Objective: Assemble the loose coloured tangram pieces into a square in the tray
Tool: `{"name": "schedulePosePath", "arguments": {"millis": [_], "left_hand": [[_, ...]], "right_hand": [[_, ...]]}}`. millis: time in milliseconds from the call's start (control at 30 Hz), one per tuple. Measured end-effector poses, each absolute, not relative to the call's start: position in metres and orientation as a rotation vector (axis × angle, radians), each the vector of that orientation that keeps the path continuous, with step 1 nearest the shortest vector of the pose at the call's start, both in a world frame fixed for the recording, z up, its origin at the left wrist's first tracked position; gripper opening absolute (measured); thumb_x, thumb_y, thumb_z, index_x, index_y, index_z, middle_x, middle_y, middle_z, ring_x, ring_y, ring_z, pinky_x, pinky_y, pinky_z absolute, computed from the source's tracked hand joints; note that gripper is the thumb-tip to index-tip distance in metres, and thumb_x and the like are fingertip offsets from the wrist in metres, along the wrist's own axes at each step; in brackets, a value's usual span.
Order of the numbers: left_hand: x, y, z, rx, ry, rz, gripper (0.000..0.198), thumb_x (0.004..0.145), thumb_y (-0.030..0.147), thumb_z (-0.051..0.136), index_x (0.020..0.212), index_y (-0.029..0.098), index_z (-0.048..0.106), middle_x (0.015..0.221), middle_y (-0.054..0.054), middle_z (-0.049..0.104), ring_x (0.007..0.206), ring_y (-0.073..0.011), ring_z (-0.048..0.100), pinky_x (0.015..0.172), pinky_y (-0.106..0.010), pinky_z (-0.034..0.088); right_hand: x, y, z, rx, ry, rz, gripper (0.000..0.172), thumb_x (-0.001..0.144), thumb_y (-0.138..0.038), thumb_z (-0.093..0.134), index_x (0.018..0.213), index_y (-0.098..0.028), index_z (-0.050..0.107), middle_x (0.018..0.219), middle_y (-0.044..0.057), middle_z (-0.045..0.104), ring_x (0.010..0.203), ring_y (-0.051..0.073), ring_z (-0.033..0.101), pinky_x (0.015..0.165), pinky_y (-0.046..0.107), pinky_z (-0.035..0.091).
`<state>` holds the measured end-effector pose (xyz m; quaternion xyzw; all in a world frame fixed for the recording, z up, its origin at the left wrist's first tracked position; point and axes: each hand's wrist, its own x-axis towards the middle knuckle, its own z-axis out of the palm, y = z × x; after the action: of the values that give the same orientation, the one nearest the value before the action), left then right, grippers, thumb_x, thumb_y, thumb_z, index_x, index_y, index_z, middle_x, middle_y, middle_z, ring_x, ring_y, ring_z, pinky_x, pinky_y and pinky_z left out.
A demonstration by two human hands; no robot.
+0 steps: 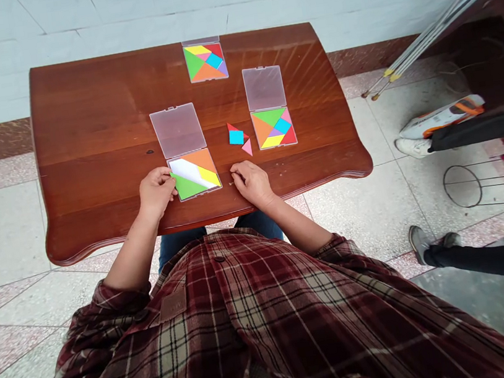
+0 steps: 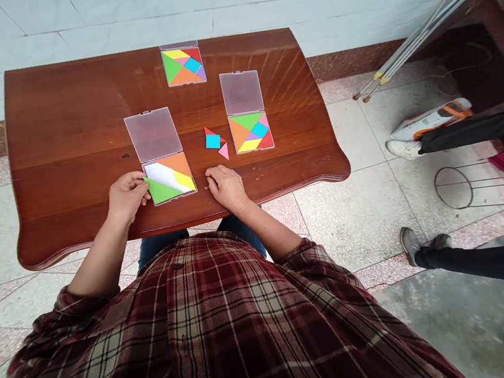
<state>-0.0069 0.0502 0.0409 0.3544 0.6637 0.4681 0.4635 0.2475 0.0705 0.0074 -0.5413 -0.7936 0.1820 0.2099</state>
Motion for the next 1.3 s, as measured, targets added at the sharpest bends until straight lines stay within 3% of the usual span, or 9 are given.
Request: {"name": "schedulePosePath", "arguments": {"millis": [233,500,1300], "left_hand": [[-0.013,0.059,0.026,1.006,1.602,1.161,0.02,0.063,0.005,0.062,0.079,0.017,0.062,0.055,0.007,0.058,0.039,-0.007,0.048,0.037,-0.017,0.034],[-0.019,0.061,0.024,1.317,1.879,0.872,0.02,0.067,0.016,0.062,0.087,0.016,0.067,0.072,0.004,0.06,0.063,-0.0098,0.052,0.066,-0.025,0.043],[-0.023,0.066,0.035,1.436,1.889,0.676,0.02,0.069,0.017,0.062,0.087,0.016,0.067,0.082,0.0,0.061,0.072,-0.0134,0.053,0.078,-0.03,0.047]], "right_hand": [[0.249,0.07,0.004,-1.477,-2.208,0.471,0.025,0.094,-0.021,0.041,0.1,-0.021,0.065,0.1,0.009,0.068,0.094,0.022,0.062,0.087,0.032,0.046],[0.25,0.072,-0.006,-1.405,-2.161,0.404,0.019,0.092,-0.019,0.046,0.094,-0.021,0.064,0.092,0.007,0.068,0.086,0.022,0.062,0.08,0.032,0.047],[0.25,0.071,-0.006,-1.381,-2.142,0.404,0.02,0.092,-0.021,0.045,0.093,-0.022,0.064,0.09,0.007,0.068,0.086,0.022,0.062,0.08,0.034,0.048]]}}
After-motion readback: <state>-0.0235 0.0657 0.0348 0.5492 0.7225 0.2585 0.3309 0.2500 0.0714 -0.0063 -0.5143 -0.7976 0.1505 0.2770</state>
